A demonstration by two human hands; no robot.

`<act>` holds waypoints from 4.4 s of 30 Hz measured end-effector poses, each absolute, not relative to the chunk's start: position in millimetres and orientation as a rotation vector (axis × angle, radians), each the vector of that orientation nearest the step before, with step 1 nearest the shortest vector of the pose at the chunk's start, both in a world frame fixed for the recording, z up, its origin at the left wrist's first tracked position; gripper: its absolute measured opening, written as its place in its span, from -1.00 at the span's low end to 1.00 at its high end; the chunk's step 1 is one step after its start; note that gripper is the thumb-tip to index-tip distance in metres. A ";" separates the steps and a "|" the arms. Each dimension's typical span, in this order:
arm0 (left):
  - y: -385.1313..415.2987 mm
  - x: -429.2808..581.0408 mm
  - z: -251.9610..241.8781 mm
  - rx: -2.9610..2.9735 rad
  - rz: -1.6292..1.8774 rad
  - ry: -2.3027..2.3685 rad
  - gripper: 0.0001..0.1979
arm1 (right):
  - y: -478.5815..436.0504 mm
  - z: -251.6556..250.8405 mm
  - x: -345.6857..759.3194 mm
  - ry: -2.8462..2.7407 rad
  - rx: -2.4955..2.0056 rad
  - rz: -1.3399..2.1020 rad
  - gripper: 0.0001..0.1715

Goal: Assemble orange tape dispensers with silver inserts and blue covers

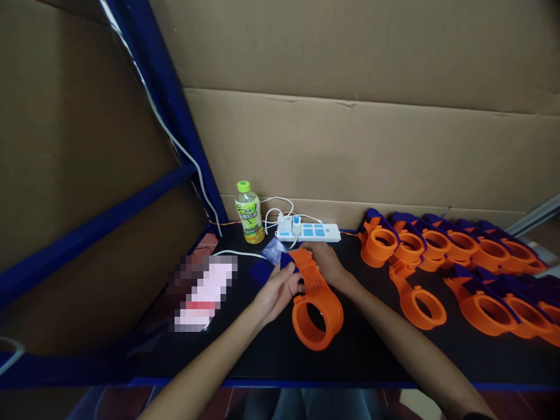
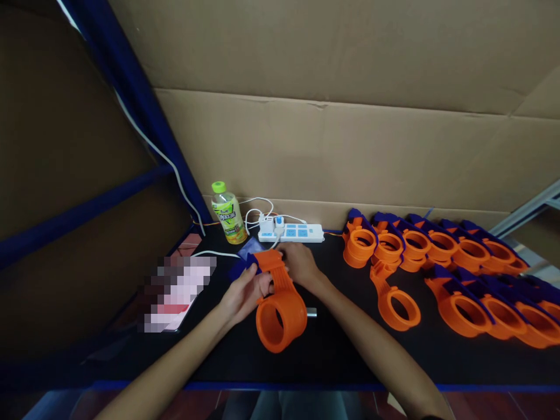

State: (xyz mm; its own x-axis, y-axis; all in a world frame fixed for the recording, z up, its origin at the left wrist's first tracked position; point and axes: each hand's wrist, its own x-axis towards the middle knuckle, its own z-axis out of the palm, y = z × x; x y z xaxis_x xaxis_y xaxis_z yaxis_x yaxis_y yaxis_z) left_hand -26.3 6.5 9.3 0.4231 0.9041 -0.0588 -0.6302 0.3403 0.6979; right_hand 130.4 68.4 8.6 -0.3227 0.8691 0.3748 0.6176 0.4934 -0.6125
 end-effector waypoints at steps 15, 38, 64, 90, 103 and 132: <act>10.8 -14.0 -11.5 0.715 1.212 0.699 -0.56 | 9.4 -0.5 179.7 -1.734 -0.933 1.010 -0.84; 16.3 -19.2 -11.2 0.710 1.427 0.663 -0.47 | 10.1 13.2 186.7 -1.823 -0.936 0.766 -0.53; 1.3 -21.2 -7.6 1.152 1.316 0.718 -0.36 | 9.0 5.3 175.3 -1.183 -0.942 1.603 -0.59; -1.0 -18.0 6.1 1.232 1.427 0.836 -0.35 | 8.9 1.0 174.0 -1.559 -0.982 1.026 -0.67; -8.8 -24.3 6.6 1.397 1.368 0.815 -0.26 | 2.8 6.0 177.7 -1.505 -0.917 1.060 -0.75; -8.6 -25.9 7.1 1.604 1.374 0.584 -0.22 | -0.6 16.0 177.3 -1.466 -0.900 1.176 -0.73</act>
State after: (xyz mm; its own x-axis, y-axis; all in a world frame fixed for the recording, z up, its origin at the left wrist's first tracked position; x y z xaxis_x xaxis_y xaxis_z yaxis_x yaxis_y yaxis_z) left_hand -25.9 -8.6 7.1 0.2662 0.8186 0.5090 -0.2014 -0.4691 0.8599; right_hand 177.3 -0.6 16.0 -0.2123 0.9448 0.2494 -0.0385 0.2470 -0.9683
